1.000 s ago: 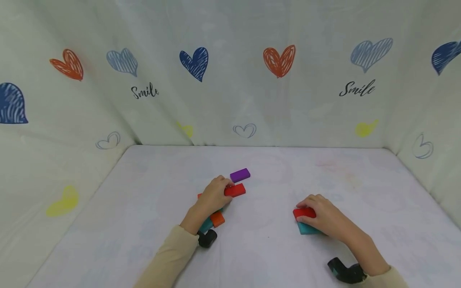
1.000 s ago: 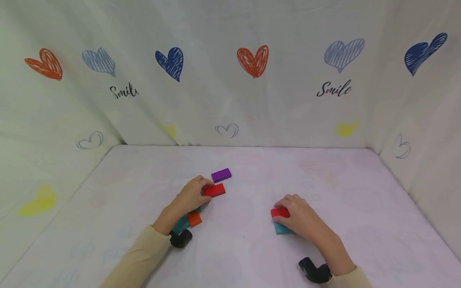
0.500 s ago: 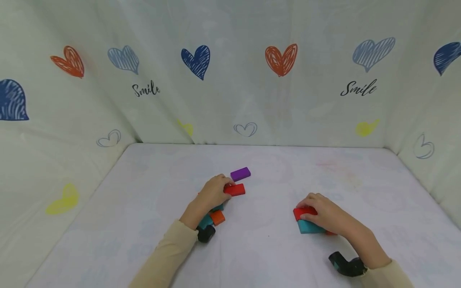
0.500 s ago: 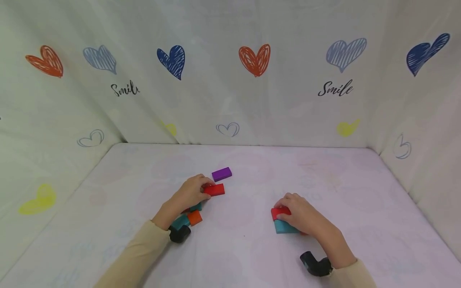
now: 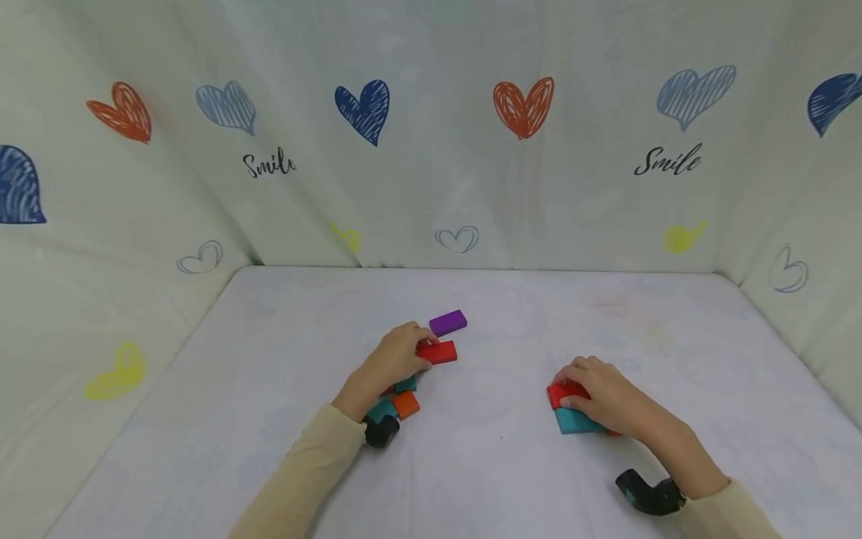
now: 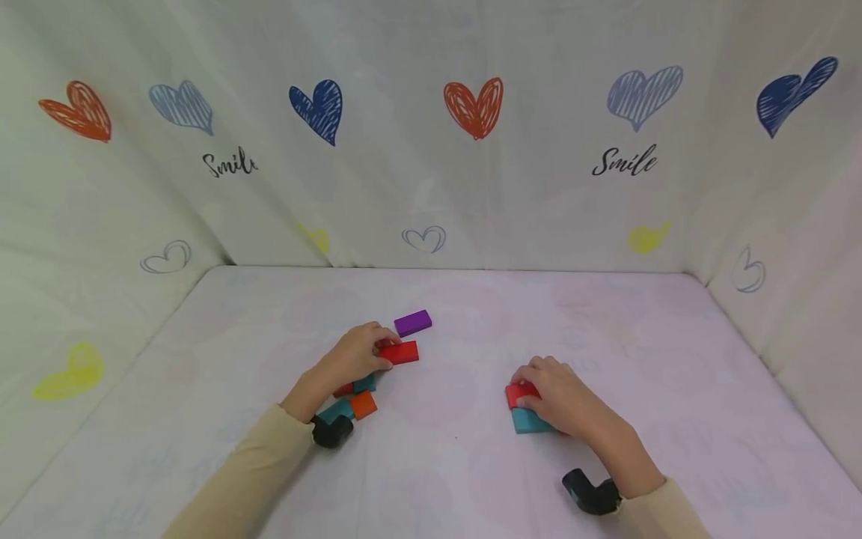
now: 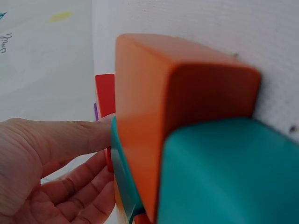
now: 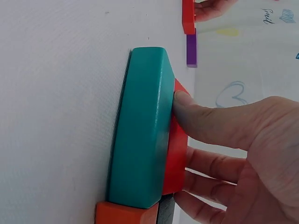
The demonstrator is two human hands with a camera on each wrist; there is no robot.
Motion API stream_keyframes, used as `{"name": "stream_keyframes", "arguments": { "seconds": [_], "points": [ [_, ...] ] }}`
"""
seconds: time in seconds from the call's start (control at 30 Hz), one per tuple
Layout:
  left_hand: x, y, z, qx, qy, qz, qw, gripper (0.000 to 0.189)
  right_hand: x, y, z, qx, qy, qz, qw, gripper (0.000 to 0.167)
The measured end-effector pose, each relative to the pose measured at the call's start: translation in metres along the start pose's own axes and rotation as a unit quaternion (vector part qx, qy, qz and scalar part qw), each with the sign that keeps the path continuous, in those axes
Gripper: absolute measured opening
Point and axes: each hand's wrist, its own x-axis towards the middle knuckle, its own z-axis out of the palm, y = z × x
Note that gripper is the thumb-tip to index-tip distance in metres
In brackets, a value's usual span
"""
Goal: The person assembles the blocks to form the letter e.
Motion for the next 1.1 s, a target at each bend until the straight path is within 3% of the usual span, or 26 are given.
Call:
{"name": "stream_keyframes", "arguments": {
  "seconds": [0.4, 0.6, 0.8, 1.1],
  "points": [
    [0.003, 0.0, -0.003, -0.019, -0.013, -0.012, 0.9997, 0.035, 0.002, 0.0, -0.002, 0.046, 0.024, -0.014, 0.9986, 0.015],
    [0.004, 0.001, -0.003, -0.031, -0.023, -0.001, 0.9993, 0.035, 0.008, -0.005, -0.003, 0.081, 0.053, -0.025, 0.995, 0.014],
    [0.004, 0.0, -0.003, -0.037, -0.016, 0.014, 0.9991, 0.033, 0.024, -0.018, -0.007, 0.131, 0.071, -0.031, 0.9884, 0.016],
    [0.006, -0.001, -0.002, -0.045, -0.016, 0.009, 0.9988, 0.033, 0.063, -0.034, 0.009, 0.229, 0.047, 0.018, 0.9721, 0.015]
  ]
}}
